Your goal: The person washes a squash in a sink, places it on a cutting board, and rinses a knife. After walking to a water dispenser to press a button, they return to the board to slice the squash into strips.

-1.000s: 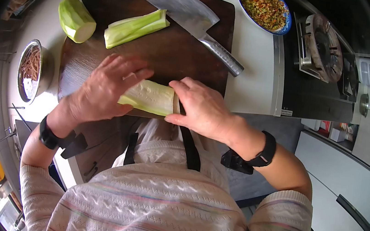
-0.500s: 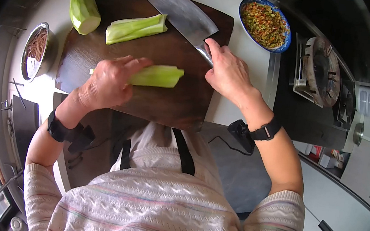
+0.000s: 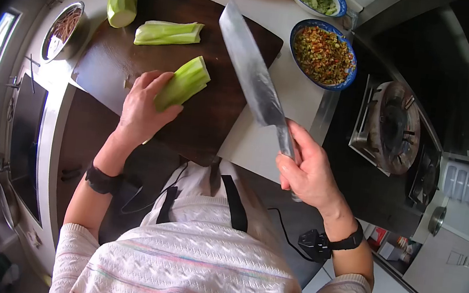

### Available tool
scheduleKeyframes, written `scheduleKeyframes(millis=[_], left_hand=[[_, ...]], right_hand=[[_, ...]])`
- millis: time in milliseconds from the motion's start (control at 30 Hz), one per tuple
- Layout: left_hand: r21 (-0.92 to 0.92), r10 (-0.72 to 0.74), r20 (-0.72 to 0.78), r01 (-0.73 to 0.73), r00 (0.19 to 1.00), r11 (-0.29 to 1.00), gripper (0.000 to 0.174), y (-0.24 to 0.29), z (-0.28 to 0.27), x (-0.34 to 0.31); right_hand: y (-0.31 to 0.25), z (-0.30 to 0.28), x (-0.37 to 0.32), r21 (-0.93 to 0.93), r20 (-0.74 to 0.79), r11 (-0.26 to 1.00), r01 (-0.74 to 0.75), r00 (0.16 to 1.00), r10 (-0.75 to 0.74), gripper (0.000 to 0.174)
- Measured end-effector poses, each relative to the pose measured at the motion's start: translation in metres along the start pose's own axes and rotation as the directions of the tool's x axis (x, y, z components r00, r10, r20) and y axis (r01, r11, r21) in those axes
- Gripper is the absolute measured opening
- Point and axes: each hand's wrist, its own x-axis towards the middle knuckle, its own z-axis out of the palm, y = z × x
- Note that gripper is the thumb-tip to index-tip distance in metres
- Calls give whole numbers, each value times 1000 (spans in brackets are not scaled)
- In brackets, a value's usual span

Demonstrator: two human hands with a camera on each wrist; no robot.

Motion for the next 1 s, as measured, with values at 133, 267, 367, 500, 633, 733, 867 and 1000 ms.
scheduleKeyframes(millis=[133,267,367,500,633,733,867,1000], left_hand=[[86,10,-49,-5,999,996,61,11,14,2],[105,-4,-98,14,995,994,60,11,20,-1],[98,-14,-141,28,990,995,59,10,23,-3],[83,6,-154,7,988,997,58,11,26,-6],[52,12,-171,-3,985,999,55,12,25,-7],[30,37,-183,-32,983,999,54,14,26,-11],[-18,2,-189,-6,982,1000,54,15,23,-11],[-45,-39,-204,30,978,999,55,13,25,-11]], right_hand=[[0,10,6,-161,35,987,-9,999,15,54],[13,27,8,-371,59,923,106,994,-90,54],[0,37,6,-477,128,876,76,992,-17,56],[4,35,7,-453,117,887,88,992,-39,56],[2,29,20,-447,175,890,85,985,-6,52],[-2,31,40,-429,118,903,-1,991,57,39],[-1,41,40,-624,78,770,132,991,-107,25],[-2,42,35,-726,161,639,254,966,-202,26]])
